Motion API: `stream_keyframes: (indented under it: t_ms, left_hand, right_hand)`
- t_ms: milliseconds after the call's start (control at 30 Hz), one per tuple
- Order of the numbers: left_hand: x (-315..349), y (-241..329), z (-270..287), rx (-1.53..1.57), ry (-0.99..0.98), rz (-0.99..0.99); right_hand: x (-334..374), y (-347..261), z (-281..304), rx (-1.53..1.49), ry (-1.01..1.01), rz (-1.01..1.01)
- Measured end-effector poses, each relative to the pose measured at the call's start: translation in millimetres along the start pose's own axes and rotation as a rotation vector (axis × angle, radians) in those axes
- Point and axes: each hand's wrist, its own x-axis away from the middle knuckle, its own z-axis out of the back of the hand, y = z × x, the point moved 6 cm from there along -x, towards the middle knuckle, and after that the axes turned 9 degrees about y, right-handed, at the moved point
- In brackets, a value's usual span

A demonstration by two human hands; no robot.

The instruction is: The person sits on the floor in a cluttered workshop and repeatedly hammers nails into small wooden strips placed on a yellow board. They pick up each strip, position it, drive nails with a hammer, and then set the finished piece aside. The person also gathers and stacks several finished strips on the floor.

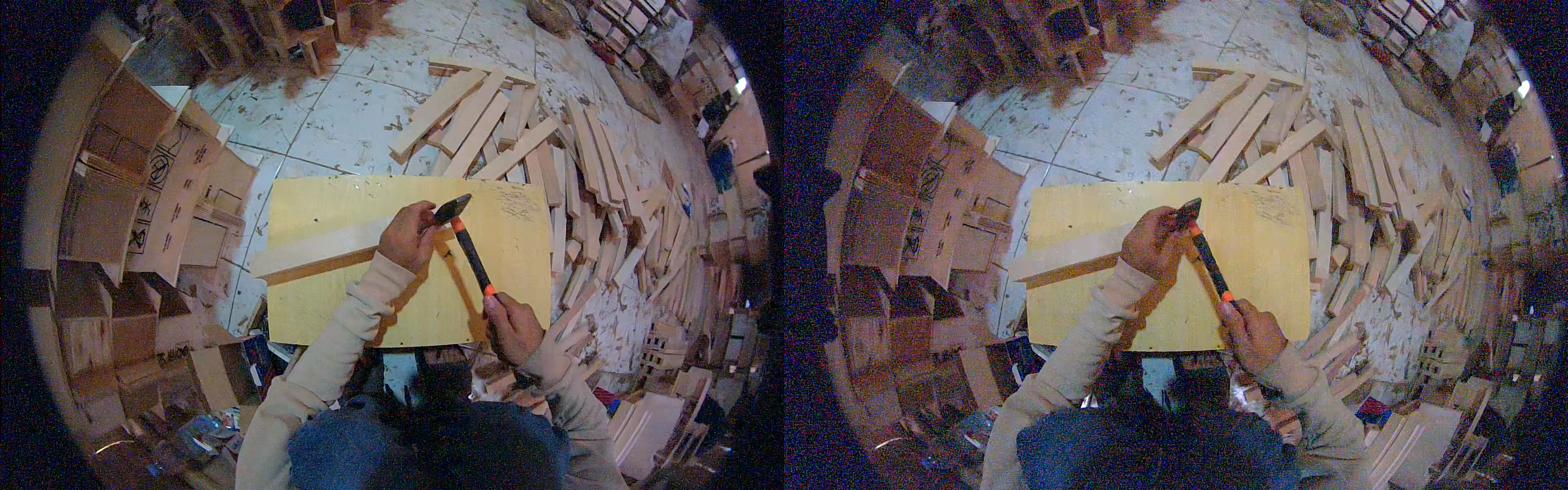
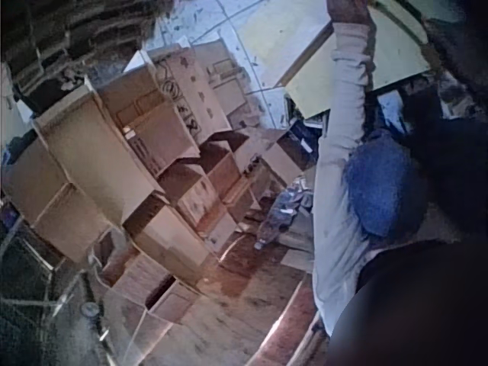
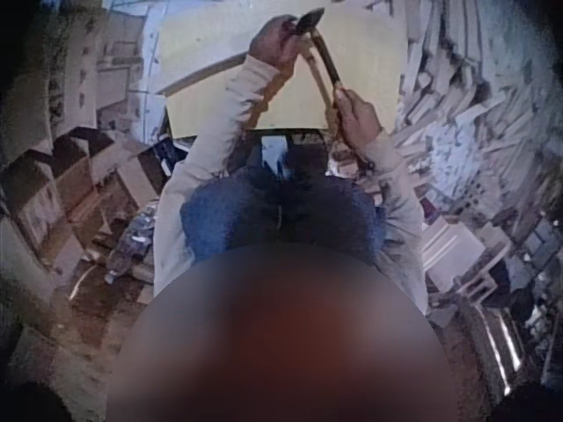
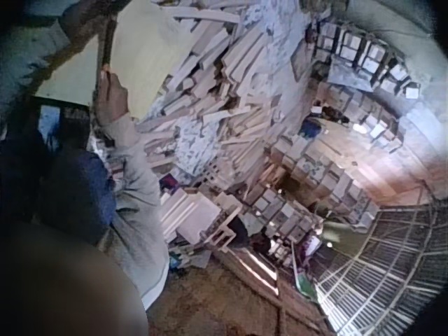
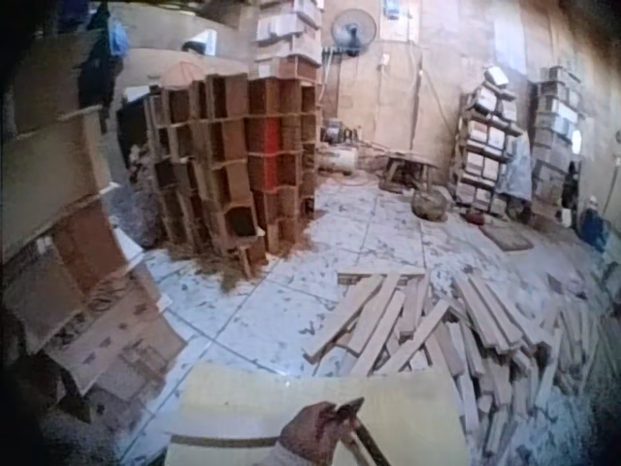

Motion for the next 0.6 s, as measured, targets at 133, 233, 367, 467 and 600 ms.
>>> stream_keyframes:
  t_ms: [133, 233, 367, 467, 600]
  left_hand:
    - [-3, 2, 2, 0.005, 0.011, -0.054]
    - [-6, -5, 5, 0.15, 0.03, 0.037]
    - [-9, -10, 9, 0.239, 0.071, 0.062]
    - [-10, -10, 5, 0.258, 0.065, 0.052]
    - [-7, -15, 3, 0.438, 0.101, 0.183]
  right_hand:
    - [28, -31, 43, -0.21, 0.249, 0.101]
    - [40, -57, 63, -1.22, -0.023, 0.601]
    - [10, -31, 10, -0.352, 0.249, 0.663]
    - [-3, 8, -8, 0.027, 0.3, 0.229]
    - [25, -9, 34, -0.881, 0.203, 0.47]
